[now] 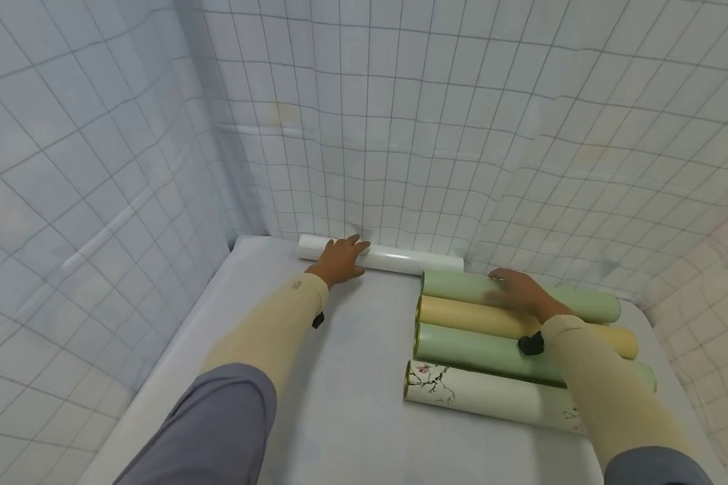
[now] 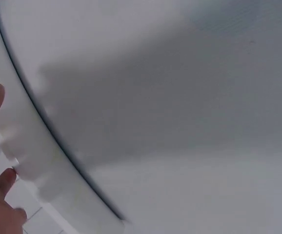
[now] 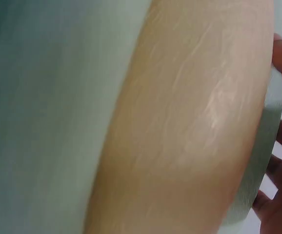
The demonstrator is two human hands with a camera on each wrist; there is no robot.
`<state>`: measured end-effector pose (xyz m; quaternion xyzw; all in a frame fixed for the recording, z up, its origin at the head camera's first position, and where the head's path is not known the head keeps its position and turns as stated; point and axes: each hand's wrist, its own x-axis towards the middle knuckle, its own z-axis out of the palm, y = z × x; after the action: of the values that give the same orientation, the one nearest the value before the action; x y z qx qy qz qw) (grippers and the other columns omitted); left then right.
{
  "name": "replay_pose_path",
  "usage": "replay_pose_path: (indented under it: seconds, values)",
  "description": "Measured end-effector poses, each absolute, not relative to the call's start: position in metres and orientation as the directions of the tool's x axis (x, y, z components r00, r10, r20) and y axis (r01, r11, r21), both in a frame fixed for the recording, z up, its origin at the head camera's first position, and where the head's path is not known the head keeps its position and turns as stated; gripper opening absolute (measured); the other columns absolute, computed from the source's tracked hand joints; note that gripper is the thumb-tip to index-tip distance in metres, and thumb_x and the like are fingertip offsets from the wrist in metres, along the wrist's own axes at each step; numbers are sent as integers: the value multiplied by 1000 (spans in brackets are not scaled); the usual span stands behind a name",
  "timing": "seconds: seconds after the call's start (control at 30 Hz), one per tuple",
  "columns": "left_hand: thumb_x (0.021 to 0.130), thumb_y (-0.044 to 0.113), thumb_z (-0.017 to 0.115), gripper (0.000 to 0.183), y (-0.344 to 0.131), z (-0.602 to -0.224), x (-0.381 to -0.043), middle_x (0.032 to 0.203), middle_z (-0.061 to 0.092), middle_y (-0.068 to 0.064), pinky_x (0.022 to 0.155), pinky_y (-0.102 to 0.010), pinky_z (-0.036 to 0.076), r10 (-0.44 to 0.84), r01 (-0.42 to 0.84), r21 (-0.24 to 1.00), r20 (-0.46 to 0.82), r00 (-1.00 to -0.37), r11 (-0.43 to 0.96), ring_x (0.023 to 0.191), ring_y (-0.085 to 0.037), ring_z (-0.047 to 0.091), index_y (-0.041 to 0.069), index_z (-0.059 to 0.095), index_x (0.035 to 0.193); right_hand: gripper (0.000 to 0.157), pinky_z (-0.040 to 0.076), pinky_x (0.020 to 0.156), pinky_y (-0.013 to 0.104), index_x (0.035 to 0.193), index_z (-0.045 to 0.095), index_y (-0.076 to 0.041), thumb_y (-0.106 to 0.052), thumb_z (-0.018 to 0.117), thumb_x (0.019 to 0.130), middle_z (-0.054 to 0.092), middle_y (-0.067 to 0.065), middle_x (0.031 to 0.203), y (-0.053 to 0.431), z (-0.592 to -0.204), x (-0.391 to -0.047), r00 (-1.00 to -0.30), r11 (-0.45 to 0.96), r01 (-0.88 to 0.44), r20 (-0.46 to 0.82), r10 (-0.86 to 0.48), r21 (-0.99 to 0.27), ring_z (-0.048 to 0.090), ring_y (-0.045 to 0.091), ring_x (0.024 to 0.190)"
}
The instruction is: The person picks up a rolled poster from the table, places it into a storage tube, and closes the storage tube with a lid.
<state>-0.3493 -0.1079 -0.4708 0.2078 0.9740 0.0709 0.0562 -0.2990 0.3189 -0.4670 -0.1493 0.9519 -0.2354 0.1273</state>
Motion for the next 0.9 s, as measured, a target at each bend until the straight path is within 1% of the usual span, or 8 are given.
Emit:
replay_pose_path:
  seconds: [0.1,0.17,0.23,0.37,0.47,0.53,0.77,0.9]
  values:
    - [90,37,74,80,-100,-469,-347,154,35,-12,114,-67,11,378,369,88,-141,-915,925,140,-40,28,22,32,157,73,31,109,62,144,45,3,-43,69,93,43,28,147,315,-467,-299,-922,851,-223,-181,-342,-475,36,48,135]
    - [89,38,76,81,-97,-472,-345,148,37,-15,113,-68,10,356,351,63,-150,-922,934,139,-41,26,21,33,156,74,30,108,63,144,45,4,-43,70,92,42,29,146,313,-467,-300,-920,852,-226,-184,-346,-472,35,49,135]
    - [90,37,75,77,-97,-477,-346,144,38,-18,114,-66,13,343,339,53,-128,-931,939,137,-41,28,17,37,154,74,30,108,64,145,45,3,-42,70,92,42,29,147,311,-468,-302,-917,855,-233,-188,-352,-464,35,50,135]
    - [94,26,71,61,-101,-490,-351,145,43,-18,114,-61,22,329,321,111,-64,-942,941,136,-41,36,11,44,146,74,30,109,64,148,42,0,-44,67,93,40,27,149,311,-473,-307,-903,871,-255,-219,-369,-419,35,49,136]
    - [96,22,67,54,-109,-496,-354,144,48,-15,112,-59,28,334,325,142,-45,-942,935,133,-39,43,9,45,144,74,31,108,63,149,40,-1,-44,66,94,41,26,149,312,-476,-311,-893,886,-266,-248,-375,-380,36,49,136]
    - [97,23,67,53,-116,-495,-354,143,50,-16,110,-59,31,336,326,159,-43,-941,932,131,-39,45,8,46,142,74,31,107,65,149,40,-1,-44,66,94,42,27,148,313,-476,-314,-889,889,-279,-252,-381,-362,37,49,135]
    - [97,21,68,48,-152,-479,-344,136,54,-18,110,-59,31,307,285,219,-73,-949,933,125,-39,50,4,49,138,77,31,103,70,153,36,-7,-50,62,94,44,25,147,311,-474,-322,-882,903,-287,-278,-379,-321,40,49,133]
    - [98,18,66,39,-172,-476,-333,128,59,-18,109,-58,33,312,284,231,-94,-945,931,120,-37,55,2,51,130,75,32,102,69,154,36,-12,-47,64,94,45,21,147,308,-478,-321,-870,894,-265,-309,-383,-362,40,47,134]
